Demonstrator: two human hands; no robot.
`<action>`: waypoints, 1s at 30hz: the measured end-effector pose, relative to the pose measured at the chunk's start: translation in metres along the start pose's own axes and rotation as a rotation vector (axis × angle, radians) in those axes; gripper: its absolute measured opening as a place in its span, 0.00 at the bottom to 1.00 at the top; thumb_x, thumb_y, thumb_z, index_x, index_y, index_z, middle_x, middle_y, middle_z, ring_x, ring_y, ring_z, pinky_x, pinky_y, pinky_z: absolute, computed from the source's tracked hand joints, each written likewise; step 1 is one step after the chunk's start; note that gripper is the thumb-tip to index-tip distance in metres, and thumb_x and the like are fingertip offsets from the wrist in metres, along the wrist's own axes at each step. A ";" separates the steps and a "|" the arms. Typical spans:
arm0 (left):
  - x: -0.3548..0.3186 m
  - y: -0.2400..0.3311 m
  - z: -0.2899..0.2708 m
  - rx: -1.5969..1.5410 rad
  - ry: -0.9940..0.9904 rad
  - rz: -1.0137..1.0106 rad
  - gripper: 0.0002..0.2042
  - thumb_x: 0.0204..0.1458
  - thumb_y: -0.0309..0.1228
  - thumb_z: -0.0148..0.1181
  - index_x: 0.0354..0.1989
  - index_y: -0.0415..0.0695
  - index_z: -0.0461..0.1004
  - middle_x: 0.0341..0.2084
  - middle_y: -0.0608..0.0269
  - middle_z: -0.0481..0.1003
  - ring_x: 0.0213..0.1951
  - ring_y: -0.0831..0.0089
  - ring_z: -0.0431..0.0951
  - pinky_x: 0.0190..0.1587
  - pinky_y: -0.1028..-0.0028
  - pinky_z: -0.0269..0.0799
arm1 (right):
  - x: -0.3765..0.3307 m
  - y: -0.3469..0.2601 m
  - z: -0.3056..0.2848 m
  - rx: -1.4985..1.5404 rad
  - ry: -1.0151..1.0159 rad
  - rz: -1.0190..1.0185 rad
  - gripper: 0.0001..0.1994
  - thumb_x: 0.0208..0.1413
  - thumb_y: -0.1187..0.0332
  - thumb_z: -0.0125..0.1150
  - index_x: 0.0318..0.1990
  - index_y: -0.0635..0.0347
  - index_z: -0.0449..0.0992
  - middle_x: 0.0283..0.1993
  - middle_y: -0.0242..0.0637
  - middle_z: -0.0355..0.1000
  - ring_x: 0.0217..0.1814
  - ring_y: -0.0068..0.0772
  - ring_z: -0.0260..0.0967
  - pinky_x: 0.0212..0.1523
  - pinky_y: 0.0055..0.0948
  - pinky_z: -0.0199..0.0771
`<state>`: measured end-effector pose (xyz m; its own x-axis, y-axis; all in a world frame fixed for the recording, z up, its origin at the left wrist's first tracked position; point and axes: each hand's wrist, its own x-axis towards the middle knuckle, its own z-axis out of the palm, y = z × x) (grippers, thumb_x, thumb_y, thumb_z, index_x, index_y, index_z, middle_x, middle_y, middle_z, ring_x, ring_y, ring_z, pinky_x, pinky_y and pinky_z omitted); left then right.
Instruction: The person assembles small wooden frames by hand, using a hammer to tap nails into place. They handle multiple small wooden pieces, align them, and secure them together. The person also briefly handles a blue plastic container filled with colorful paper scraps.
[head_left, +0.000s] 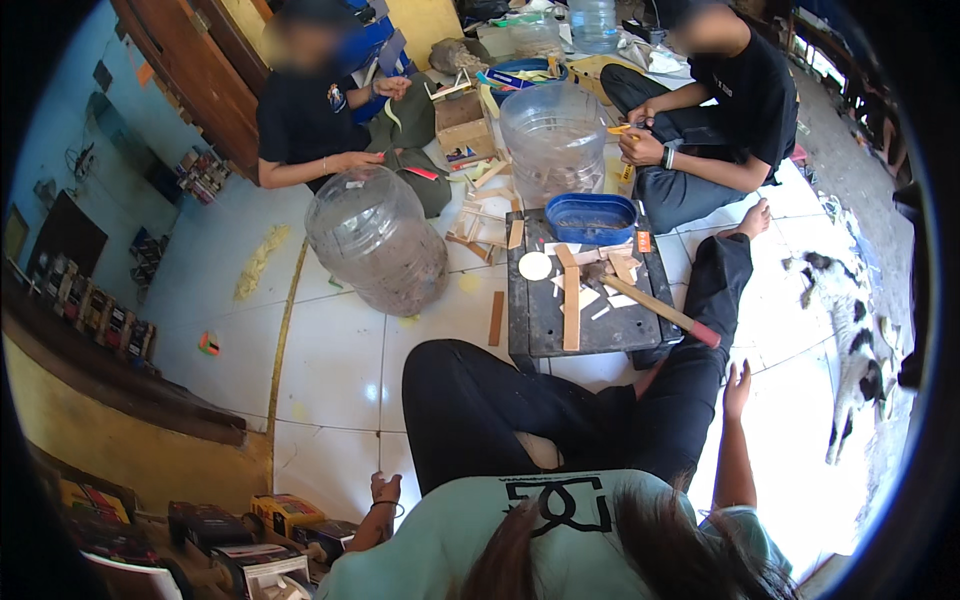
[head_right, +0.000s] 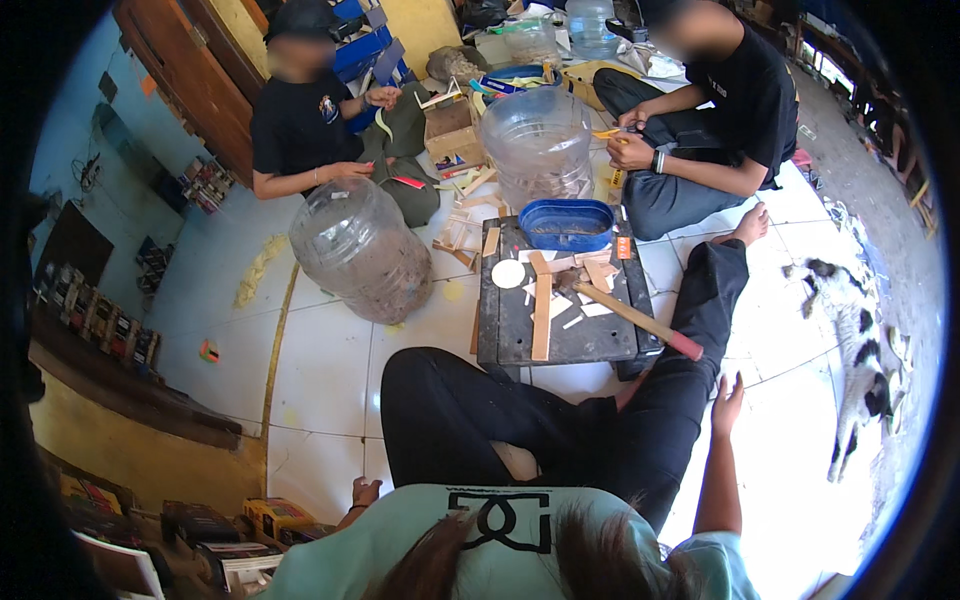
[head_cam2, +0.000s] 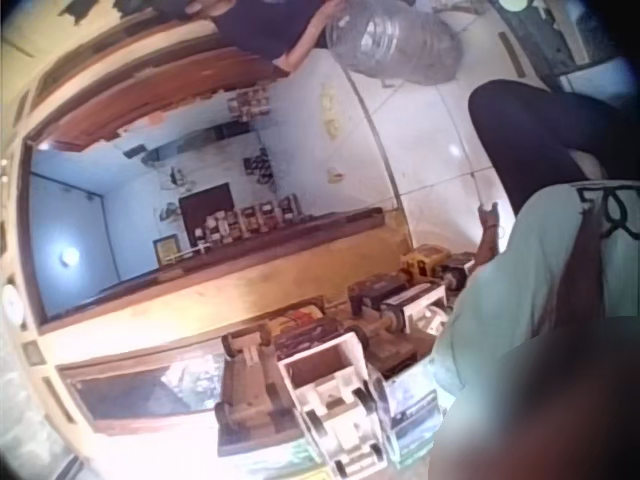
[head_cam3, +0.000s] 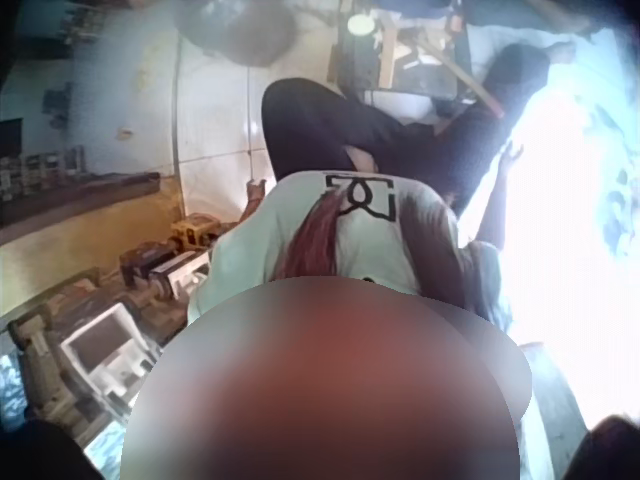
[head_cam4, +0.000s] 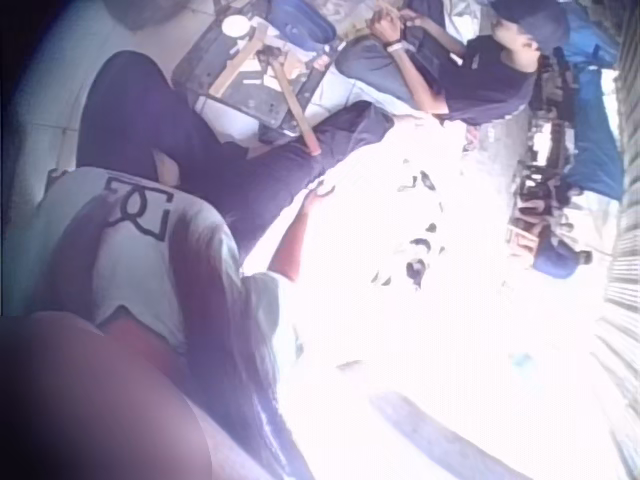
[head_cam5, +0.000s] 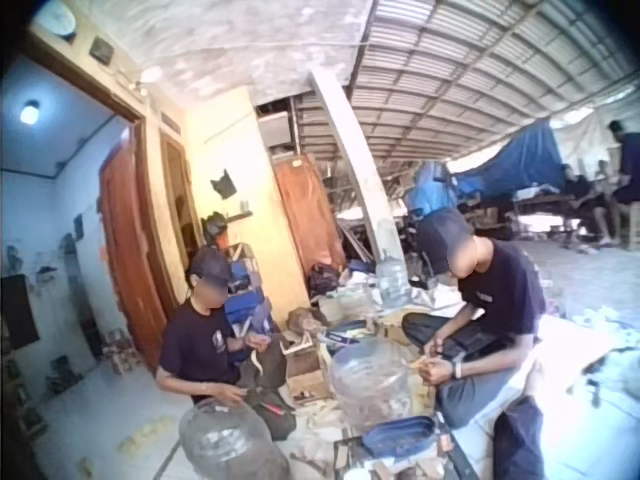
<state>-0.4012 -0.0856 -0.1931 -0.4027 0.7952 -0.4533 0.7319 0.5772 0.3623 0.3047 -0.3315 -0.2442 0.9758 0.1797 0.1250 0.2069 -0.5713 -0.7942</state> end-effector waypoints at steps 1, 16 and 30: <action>-0.005 0.004 0.011 0.042 0.008 -0.107 0.39 0.40 0.50 0.61 0.59 0.39 0.60 0.52 0.41 0.67 0.53 0.48 0.68 0.54 0.58 0.66 | -0.024 0.008 -0.013 -0.143 0.073 -0.120 0.27 0.58 0.60 0.55 0.61 0.65 0.60 0.60 0.53 0.61 0.63 0.53 0.58 0.61 0.39 0.57; 0.040 -0.013 0.098 2.292 -0.678 -0.053 0.28 0.52 0.51 0.48 0.57 0.46 0.65 0.53 0.49 0.68 0.51 0.48 0.71 0.53 0.37 0.57 | -0.156 0.010 -0.073 -0.853 -0.339 -0.362 0.27 0.54 0.62 0.51 0.63 0.51 0.56 0.63 0.43 0.54 0.66 0.44 0.48 0.63 0.44 0.47; 0.022 0.003 0.100 0.266 0.105 -0.308 0.44 0.44 0.56 0.60 0.63 0.39 0.52 0.58 0.43 0.60 0.57 0.47 0.63 0.61 0.55 0.55 | -0.098 -0.058 0.142 0.074 -0.191 0.284 0.17 0.53 0.57 0.56 0.50 0.50 0.69 0.39 0.52 0.73 0.42 0.58 0.71 0.42 0.46 0.69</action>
<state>-0.3527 -0.0853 -0.2833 -0.6687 0.6156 -0.4171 0.6795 0.7336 -0.0066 0.1867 -0.2019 -0.2949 0.9612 0.1721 -0.2155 -0.0839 -0.5616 -0.8231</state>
